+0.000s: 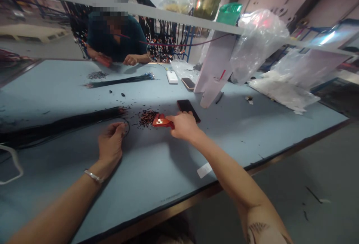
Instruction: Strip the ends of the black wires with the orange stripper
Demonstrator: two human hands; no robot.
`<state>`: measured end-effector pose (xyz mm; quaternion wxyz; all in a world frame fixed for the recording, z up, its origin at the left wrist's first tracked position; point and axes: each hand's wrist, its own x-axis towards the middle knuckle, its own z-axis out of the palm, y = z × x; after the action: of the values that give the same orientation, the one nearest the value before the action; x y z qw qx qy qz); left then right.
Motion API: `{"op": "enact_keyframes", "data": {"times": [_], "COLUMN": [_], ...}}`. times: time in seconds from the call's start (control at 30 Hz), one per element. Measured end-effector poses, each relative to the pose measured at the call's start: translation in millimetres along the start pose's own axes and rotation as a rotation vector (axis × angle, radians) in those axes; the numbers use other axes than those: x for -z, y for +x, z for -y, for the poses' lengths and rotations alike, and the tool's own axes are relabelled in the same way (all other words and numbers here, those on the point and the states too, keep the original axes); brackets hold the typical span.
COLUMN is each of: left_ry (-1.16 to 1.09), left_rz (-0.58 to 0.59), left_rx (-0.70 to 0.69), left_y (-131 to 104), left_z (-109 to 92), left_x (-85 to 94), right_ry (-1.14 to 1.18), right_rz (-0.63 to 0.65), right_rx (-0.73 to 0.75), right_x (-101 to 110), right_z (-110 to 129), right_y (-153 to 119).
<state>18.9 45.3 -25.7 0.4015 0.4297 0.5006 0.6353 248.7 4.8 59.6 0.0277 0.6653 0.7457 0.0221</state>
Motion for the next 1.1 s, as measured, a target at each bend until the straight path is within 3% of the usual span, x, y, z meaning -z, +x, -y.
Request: {"op": "enact_keyframes", "data": {"times": [0.13, 0.37, 0.57, 0.73, 0.9, 1.1], "left_ry": [-0.001, 0.056, 0.062, 0.056, 0.036, 0.076], "left_rz": [-0.001, 0.012, 0.003, -0.007, -0.009, 0.015], "left_rx": [0.002, 0.004, 0.020, 0.015, 0.004, -0.009], "left_y": [1, -1, -2, -3, -3, -4], "left_z": [2, 0, -3, -5, -5, -5], "left_x": [0.3, -2.6, -2.0, -0.9, -1.7, -3.1], "right_ry": [0.014, -0.040, -0.100, -0.132, -0.082, -0.034], "right_rz": [-0.013, 0.082, 0.000, -0.026, 0.015, 0.053], "right_rx": [0.036, 0.104, 0.031, -0.091, -0.012, 0.087], "right_x": [7, 14, -1, 3, 12, 8], "right_z": [-3, 4, 32, 31, 24, 39], "right_y": [-13, -57, -32, -13, -33, -52]}}
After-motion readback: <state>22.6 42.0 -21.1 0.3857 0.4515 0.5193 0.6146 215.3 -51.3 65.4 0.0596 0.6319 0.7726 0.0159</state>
